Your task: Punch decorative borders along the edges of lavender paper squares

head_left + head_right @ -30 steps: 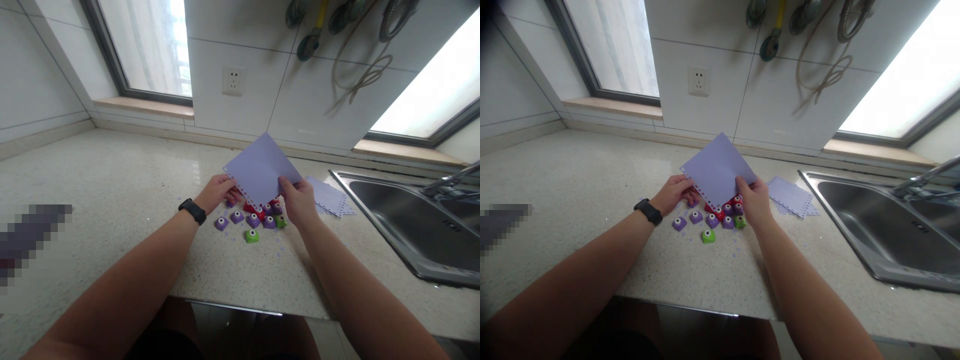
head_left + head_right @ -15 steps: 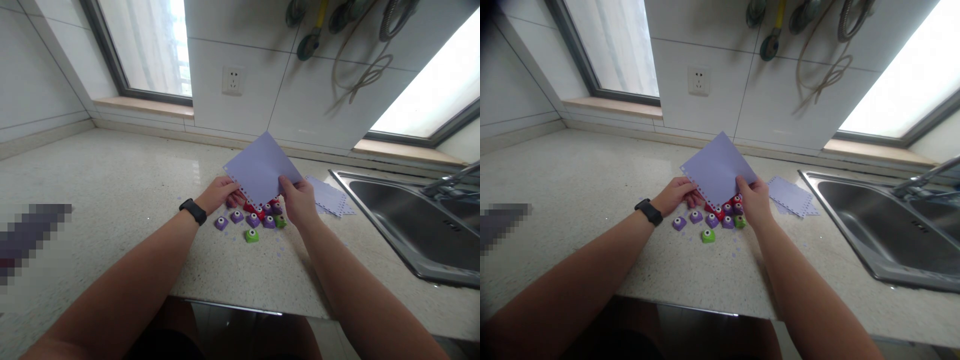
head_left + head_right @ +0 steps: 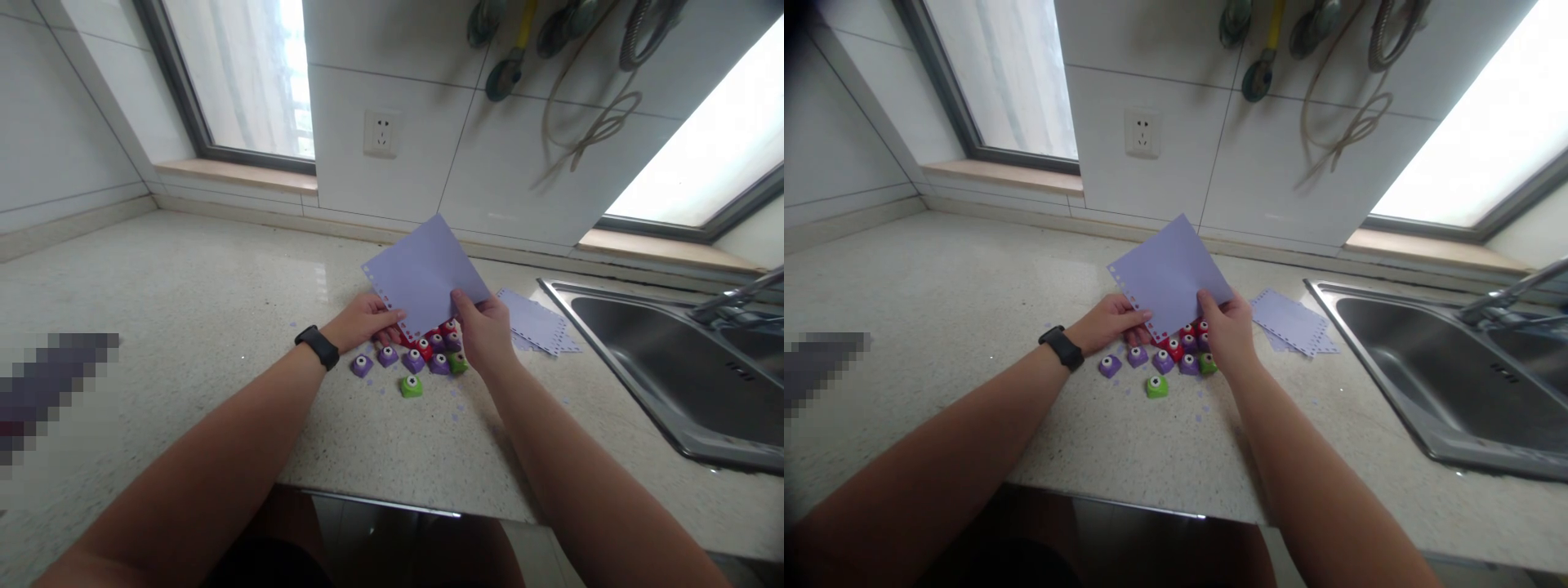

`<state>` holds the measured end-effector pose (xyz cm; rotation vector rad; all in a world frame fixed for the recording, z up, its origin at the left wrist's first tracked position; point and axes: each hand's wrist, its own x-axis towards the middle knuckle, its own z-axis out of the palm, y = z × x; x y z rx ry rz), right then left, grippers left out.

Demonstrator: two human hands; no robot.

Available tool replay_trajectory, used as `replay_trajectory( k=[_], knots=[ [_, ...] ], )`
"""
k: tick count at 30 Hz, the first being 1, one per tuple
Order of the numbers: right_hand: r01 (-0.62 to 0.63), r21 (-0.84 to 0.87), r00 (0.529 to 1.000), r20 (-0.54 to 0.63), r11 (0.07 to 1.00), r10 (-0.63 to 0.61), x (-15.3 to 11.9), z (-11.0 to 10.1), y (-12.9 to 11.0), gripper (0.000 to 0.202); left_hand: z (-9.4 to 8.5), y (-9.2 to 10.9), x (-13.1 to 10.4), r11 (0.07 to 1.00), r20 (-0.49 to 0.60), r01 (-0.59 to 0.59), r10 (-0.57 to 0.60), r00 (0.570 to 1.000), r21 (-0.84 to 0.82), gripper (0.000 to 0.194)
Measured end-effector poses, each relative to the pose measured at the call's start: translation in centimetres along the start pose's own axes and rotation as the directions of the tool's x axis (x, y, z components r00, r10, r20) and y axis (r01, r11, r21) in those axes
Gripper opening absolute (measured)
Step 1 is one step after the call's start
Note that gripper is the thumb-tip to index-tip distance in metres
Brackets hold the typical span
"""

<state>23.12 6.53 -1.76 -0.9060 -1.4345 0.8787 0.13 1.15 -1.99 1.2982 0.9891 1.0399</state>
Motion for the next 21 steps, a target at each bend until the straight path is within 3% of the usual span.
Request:
replay_trajectory(
  k=[6,21],
  knots=[
    [-0.054,0.071,0.999,0.008,0.996,0.054,-0.37,0.32,-1.20,0.033,-0.35,-0.33,0.28,0.999,-0.020,0.023,-0.022,1.000,0.030,0.031],
    [-0.096,0.080,0.995,0.012,0.992,0.096,0.27,0.04,-0.22,0.026,-0.29,-0.10,0.30,1.000,-0.100,0.004,-0.005,0.995,-0.012,0.024]
  ],
)
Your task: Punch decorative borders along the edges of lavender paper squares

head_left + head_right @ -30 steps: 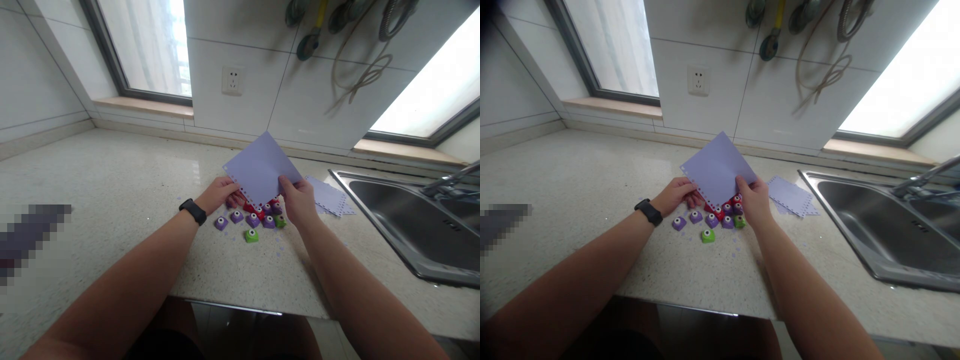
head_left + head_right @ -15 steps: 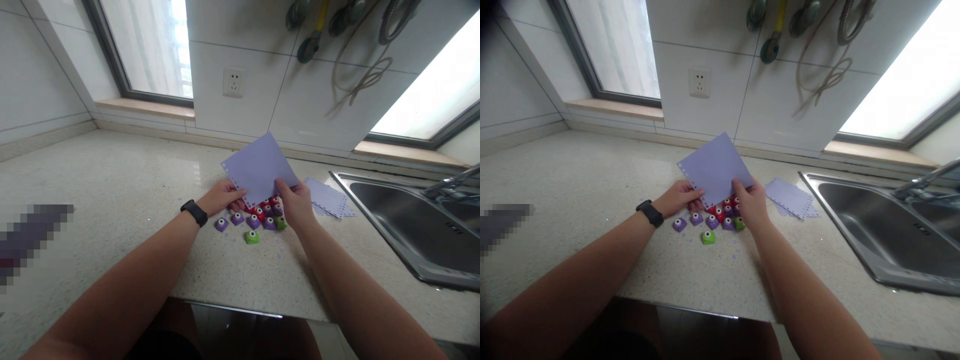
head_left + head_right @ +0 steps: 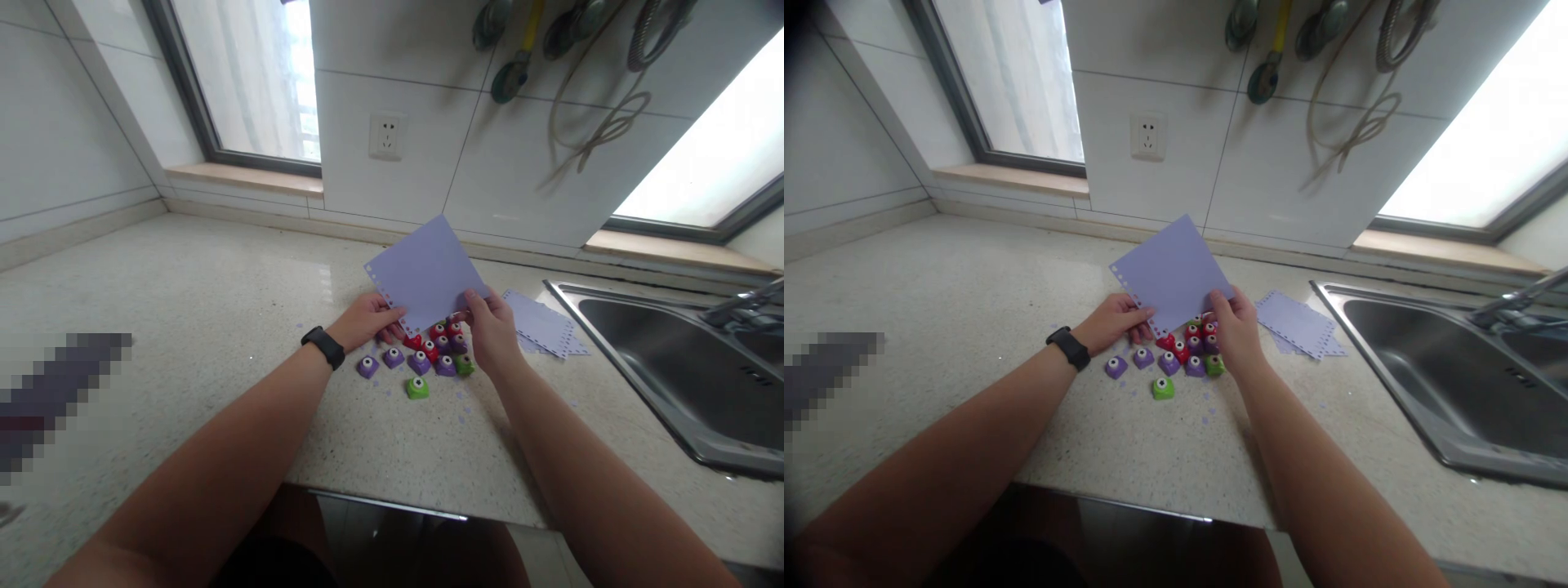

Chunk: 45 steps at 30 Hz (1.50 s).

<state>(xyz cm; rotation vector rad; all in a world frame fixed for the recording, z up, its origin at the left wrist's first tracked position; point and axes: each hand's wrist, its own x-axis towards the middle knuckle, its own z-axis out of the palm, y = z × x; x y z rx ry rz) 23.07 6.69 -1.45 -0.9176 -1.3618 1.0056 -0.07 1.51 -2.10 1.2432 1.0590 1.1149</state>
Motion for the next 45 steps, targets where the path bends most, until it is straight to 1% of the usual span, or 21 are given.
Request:
replay_trajectory(
  k=[3,5,7,9,11,13,14,17,18,20,22,25,29,31,35,37,41,43,45],
  knots=[
    [0.013,-0.109,1.000,0.009,0.994,-0.012,-0.1,0.0,-0.1,0.024,-0.2,0.1,0.2,0.999,-0.073,-0.024,0.021,0.997,-0.032,0.023],
    [0.036,-0.257,0.999,0.031,0.966,-0.029,-0.4,-0.1,-0.3,0.026,-0.3,0.0,0.4,0.996,-0.140,-0.055,0.046,0.989,-0.063,0.023],
    [0.099,-0.432,0.993,0.101,0.896,-0.061,-0.8,-0.1,-0.6,0.027,-0.5,-0.1,0.6,0.991,-0.212,-0.097,0.075,0.974,-0.096,0.023],
    [0.223,-0.559,0.970,0.211,0.799,-0.123,-1.2,0.0,-0.9,0.022,-0.6,-0.2,0.8,0.983,-0.275,-0.135,0.097,0.956,-0.124,0.024],
    [0.380,-0.607,0.917,0.348,0.698,-0.196,-1.6,0.3,-1.4,0.017,-0.7,-0.3,0.9,0.976,-0.326,-0.162,0.107,0.939,-0.145,0.025],
    [0.522,-0.599,0.838,0.493,0.607,-0.233,-2.2,0.8,-1.9,0.014,-0.7,-0.3,1.0,0.971,-0.362,-0.178,0.110,0.926,-0.162,0.024],
    [0.571,-0.584,0.801,0.552,0.577,-0.234,-2.5,1.1,-2.1,0.013,-0.7,-0.3,1.0,0.968,-0.375,-0.184,0.110,0.921,-0.169,0.023],
    [0.676,-0.524,0.702,0.673,0.519,-0.234,-3.4,2.0,-2.9,0.011,-0.6,-0.2,1.0,0.964,-0.395,-0.193,0.107,0.912,-0.185,0.020],
    [0.702,-0.510,0.675,0.699,0.497,-0.236,-3.7,2.3,-3.1,0.011,-0.6,-0.2,1.0,0.963,-0.399,-0.195,0.106,0.911,-0.188,0.019],
    [0.733,-0.498,0.645,0.726,0.463,-0.241,-4.1,2.6,-3.6,0.013,-0.6,-0.1,1.0,0.961,-0.403,-0.196,0.104,0.909,-0.195,0.018],
    [0.737,-0.498,0.644,0.721,0.457,-0.255,-4.2,2.5,-4.0,0.015,-0.6,-0.1,1.0,0.960,-0.403,-0.195,0.101,0.910,-0.201,0.018],
    [0.729,-0.497,0.656,0.703,0.470,-0.275,-3.8,1.9,-4.2,0.017,-0.6,-0.2,1.0,0.960,-0.398,-0.191,0.096,0.912,-0.207,0.019],
    [0.712,-0.502,0.663,0.711,0.491,-0.236,-3.3,1.2,-4.0,0.016,-0.6,-0.2,1.0,0.960,-0.395,-0.182,0.086,0.915,-0.211,0.021],
    [0.712,-0.501,0.653,0.730,0.493,-0.201,-3.4,1.3,-4.1,0.016,-0.6,-0.1,1.0,0.961,-0.392,-0.176,0.081,0.917,-0.212,0.022],
    [0.737,-0.488,0.613,0.774,0.468,-0.158,-4.1,2.2,-4.5,0.017,-0.7,-0.1,1.1,0.962,-0.398,-0.171,0.074,0.914,-0.214,0.024],
    [0.739,-0.494,0.613,0.775,0.457,-0.154,-4.1,2.2,-4.8,0.018,-0.7,-0.2,1.1,0.962,-0.400,-0.171,0.073,0.914,-0.215,0.024],
    [0.734,-0.531,0.630,0.765,0.422,-0.133,-3.5,1.1,-4.9,0.019,-0.7,-0.2,1.1,0.962,-0.382,-0.167,0.074,0.921,-0.217,0.026],
    [0.743,-0.538,0.617,0.781,0.399,-0.096,-3.1,0.6,-4.9,0.020,-0.7,-0.3,1.1,0.962,-0.372,-0.166,0.075,0.925,-0.218,0.027],
    [0.758,-0.531,0.592,0.804,0.378,-0.058,-2.9,0.3,-4.9,0.020,-0.7,-0.4,1.0,0.962,-0.357,-0.164,0.078,0.931,-0.219,0.025]
  ],
)
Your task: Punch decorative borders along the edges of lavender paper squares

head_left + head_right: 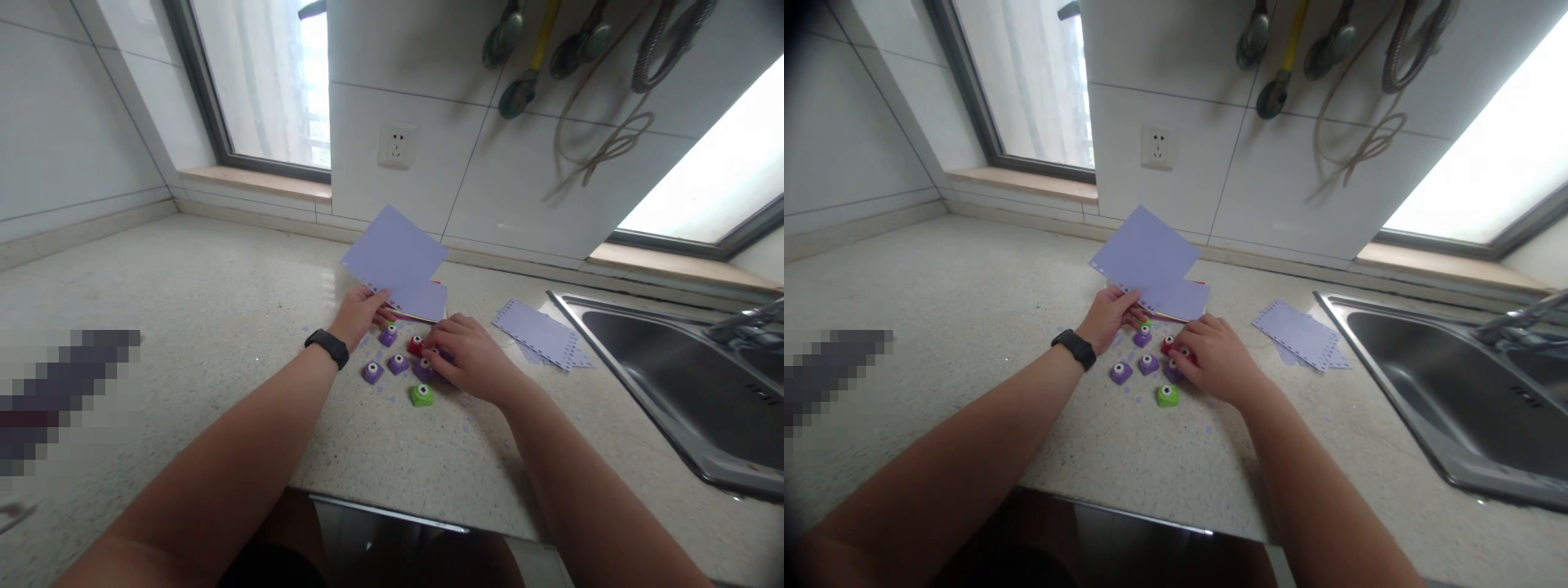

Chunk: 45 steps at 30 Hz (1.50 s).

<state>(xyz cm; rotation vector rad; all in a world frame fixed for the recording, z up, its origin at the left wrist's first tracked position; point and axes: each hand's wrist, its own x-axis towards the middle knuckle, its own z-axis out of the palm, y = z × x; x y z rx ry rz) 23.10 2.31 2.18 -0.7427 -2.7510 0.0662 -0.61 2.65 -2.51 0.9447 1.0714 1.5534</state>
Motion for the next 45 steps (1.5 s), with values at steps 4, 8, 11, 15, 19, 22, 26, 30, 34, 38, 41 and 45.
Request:
replay_trajectory(
  k=[4,8,11,15,19,22,26,30,34,38,41,45],
  knots=[
    [0.016,-0.013,0.999,0.052,1.000,-0.016,0.0,0.1,-0.1,0.020,0.0,0.0,0.0,1.000,0.040,0.006,-0.006,0.999,-0.005,0.019],
    [0.015,0.003,0.998,0.068,1.000,-0.015,0.0,0.0,-0.2,0.020,0.2,0.0,-0.1,0.999,0.071,0.018,-0.015,0.997,-0.042,0.017],
    [0.005,0.007,0.997,0.074,1.000,-0.006,0.0,-0.1,-0.2,0.021,0.4,0.1,-0.2,0.997,0.082,0.022,-0.016,0.997,-0.073,0.013],
    [0.005,0.003,0.997,0.080,1.000,-0.005,0.0,0.0,-0.1,0.021,0.4,0.2,-0.3,0.995,0.089,0.029,-0.021,0.996,-0.095,0.013],
    [0.012,0.028,0.996,0.092,1.000,-0.015,-0.1,-0.1,0.0,0.022,0.4,0.2,-0.4,0.993,0.099,0.037,-0.026,0.995,-0.115,0.011],
    [0.014,0.070,0.993,0.117,0.997,-0.023,-0.2,-0.5,0.2,0.023,0.4,0.2,-0.3,0.991,0.106,0.043,-0.030,0.994,-0.128,0.006],
    [0.023,0.156,0.991,0.126,0.988,-0.043,-0.2,-0.7,0.6,0.034,0.3,0.1,-0.3,0.990,0.107,0.052,-0.038,0.994,-0.132,0.004],
    [0.013,0.137,0.995,0.100,0.991,-0.027,-0.1,-0.6,0.4,0.028,0.4,0.1,-0.3,0.990,0.105,0.055,-0.042,0.994,-0.129,0.009],
    [0.003,0.091,0.996,0.084,0.996,-0.011,-0.1,-0.4,0.0,0.024,0.4,0.2,-0.3,0.990,0.104,0.053,-0.040,0.994,-0.133,0.009],
    [0.013,0.047,0.995,0.094,0.999,-0.017,-0.2,-0.1,0.1,0.025,0.4,0.2,-0.4,0.989,0.111,0.054,-0.039,0.993,-0.136,0.007],
    [0.008,0.016,0.995,0.098,1.000,-0.009,-0.3,0.2,0.2,0.027,0.4,0.2,-0.4,0.989,0.116,0.053,-0.036,0.993,-0.141,0.009],
    [0.003,-0.013,0.994,0.110,1.000,-0.001,-0.4,0.4,0.2,0.027,0.5,0.2,-0.4,0.988,0.119,0.046,-0.028,0.992,-0.148,0.010]
  ],
)
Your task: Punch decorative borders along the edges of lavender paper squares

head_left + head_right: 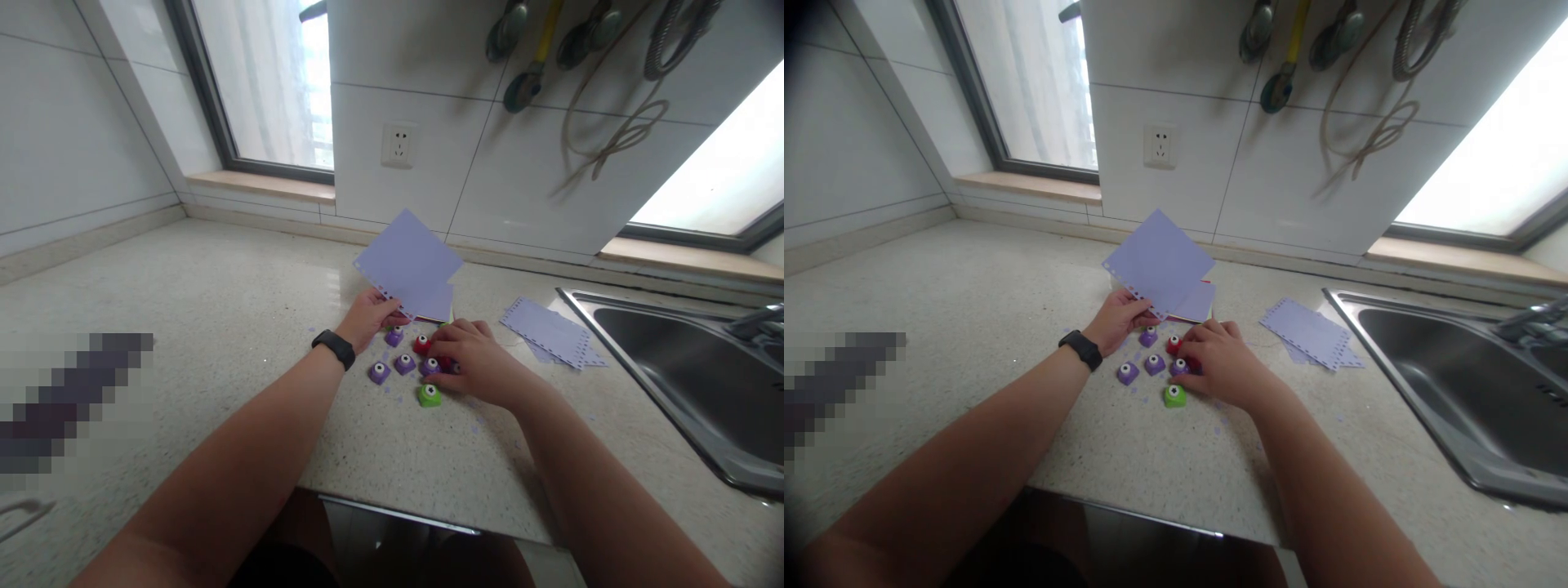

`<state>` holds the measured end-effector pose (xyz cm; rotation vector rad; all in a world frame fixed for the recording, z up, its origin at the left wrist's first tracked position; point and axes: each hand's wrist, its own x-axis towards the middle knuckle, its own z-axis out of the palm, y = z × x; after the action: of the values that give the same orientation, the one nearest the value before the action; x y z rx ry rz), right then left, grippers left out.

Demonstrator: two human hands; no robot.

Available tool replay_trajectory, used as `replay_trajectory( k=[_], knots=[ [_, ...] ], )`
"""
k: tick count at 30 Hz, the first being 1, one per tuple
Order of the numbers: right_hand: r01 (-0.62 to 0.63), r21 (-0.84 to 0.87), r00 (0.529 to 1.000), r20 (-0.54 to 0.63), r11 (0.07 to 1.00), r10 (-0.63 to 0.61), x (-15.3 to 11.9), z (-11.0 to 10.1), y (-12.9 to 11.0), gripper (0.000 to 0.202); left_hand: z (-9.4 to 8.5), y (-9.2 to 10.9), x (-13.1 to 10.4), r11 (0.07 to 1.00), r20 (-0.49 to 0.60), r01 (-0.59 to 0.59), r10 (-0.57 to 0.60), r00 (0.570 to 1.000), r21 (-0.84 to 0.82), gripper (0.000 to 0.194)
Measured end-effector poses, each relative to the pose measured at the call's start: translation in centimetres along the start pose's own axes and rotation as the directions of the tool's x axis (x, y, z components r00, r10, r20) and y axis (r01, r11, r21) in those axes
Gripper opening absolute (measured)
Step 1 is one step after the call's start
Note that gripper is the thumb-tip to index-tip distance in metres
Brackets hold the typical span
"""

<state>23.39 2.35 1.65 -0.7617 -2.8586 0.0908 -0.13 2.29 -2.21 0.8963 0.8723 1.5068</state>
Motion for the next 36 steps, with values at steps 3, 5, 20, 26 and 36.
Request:
replay_trajectory(
  k=[3,5,20,26,36],
  knots=[
    [-0.018,0.027,1.000,-0.004,0.999,0.018,0.0,-0.1,-0.2,0.020,0.0,-0.1,0.0,1.000,0.006,-0.003,0.003,1.000,0.000,0.010],
    [-0.040,0.069,0.999,-0.012,0.997,0.041,0.0,-0.3,-0.4,0.017,-0.1,-0.2,0.1,1.000,0.009,-0.002,0.002,1.000,0.001,0.011],
    [-0.066,0.949,0.804,-0.131,0.307,0.580,0.9,1.6,1.7,0.039,0.1,-0.9,-0.1,1.000,0.075,-0.010,0.008,0.997,0.026,0.037],
    [-0.019,0.998,0.777,-0.019,0.054,0.629,1.3,2.1,1.5,0.041,0.3,-0.8,-0.3,0.998,0.079,-0.016,0.012,0.997,0.056,0.034],
    [-0.007,0.998,0.799,-0.027,0.054,0.601,1.3,2.1,1.4,0.037,0.8,-0.4,-0.9,0.987,0.060,-0.033,0.024,0.998,0.160,0.030]
  ],
)
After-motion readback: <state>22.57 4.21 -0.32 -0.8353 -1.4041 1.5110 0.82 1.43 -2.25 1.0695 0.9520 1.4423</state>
